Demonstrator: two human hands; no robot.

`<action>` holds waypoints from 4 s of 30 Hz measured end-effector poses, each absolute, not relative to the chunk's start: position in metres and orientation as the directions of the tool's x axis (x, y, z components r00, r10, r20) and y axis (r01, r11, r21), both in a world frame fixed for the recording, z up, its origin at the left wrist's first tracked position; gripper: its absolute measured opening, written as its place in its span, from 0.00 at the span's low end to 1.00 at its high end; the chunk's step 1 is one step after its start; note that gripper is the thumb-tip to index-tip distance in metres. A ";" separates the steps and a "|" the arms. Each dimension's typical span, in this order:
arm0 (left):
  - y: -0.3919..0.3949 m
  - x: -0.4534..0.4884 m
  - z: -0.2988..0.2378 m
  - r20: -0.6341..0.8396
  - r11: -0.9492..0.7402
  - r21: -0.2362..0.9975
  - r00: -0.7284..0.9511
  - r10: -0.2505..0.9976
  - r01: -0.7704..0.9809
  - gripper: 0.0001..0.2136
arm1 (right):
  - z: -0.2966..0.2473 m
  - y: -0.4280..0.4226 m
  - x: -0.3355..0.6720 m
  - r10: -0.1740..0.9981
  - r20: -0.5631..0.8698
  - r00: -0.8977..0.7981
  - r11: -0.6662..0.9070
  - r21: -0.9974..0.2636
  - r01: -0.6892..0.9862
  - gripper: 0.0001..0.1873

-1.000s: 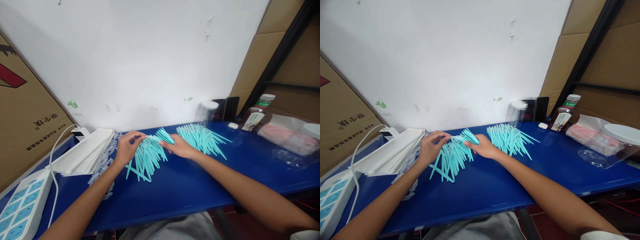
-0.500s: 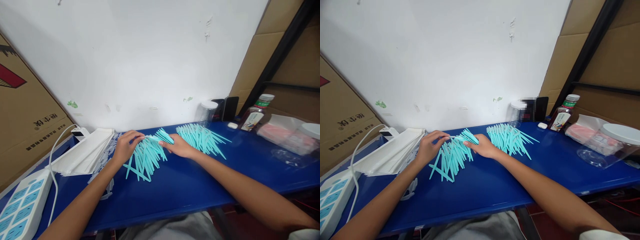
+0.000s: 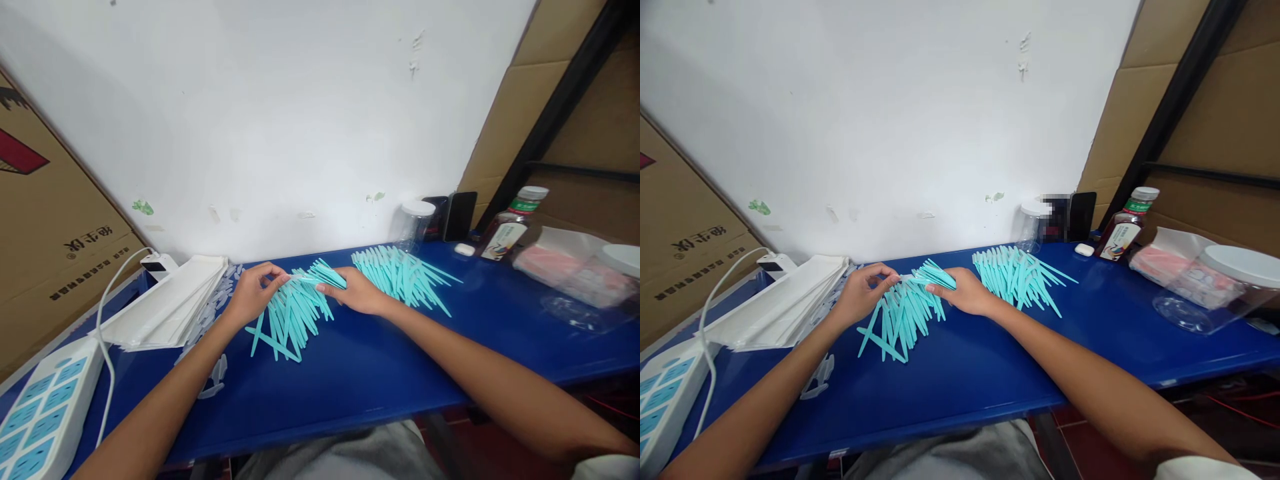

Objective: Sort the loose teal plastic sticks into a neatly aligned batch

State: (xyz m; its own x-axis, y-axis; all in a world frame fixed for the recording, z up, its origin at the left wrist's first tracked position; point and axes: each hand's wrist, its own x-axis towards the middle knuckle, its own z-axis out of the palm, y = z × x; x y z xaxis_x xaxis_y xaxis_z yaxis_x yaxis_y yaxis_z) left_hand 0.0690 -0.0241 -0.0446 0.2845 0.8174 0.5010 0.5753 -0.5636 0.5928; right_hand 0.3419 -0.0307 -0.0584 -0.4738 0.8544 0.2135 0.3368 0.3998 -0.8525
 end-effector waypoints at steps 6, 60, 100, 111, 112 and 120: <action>-0.023 0.064 -0.041 0.477 -0.557 0.609 0.300 0.826 0.565 0.12 | -0.058 -0.030 0.342 0.855 0.232 -0.465 0.419 -0.837 0.353 0.25; -0.037 0.077 -0.041 0.312 -0.496 0.726 0.415 0.855 0.476 0.12 | -0.054 -0.040 0.340 0.827 0.170 -0.537 0.337 -0.912 0.231 0.26; 0.009 -0.038 -0.038 -0.098 -0.305 0.399 0.371 0.923 0.865 0.21 | -0.051 -0.035 0.344 0.845 0.168 -0.508 0.356 -0.885 0.300 0.26; 0.001 -0.018 -0.029 -0.052 -0.301 0.521 0.382 0.923 0.799 0.20 | -0.045 -0.038 0.345 0.836 0.136 -0.531 0.328 -0.900 0.286 0.28; -0.001 -0.016 -0.028 -0.058 -0.296 0.532 0.383 0.922 0.794 0.20 | -0.045 -0.038 0.345 0.834 0.138 -0.534 0.331 -0.900 0.285 0.28; -0.003 -0.011 -0.027 -0.045 -0.343 0.529 0.429 0.902 0.776 0.17 | -0.048 -0.037 0.345 0.806 0.126 -0.578 0.350 -0.889 0.295 0.28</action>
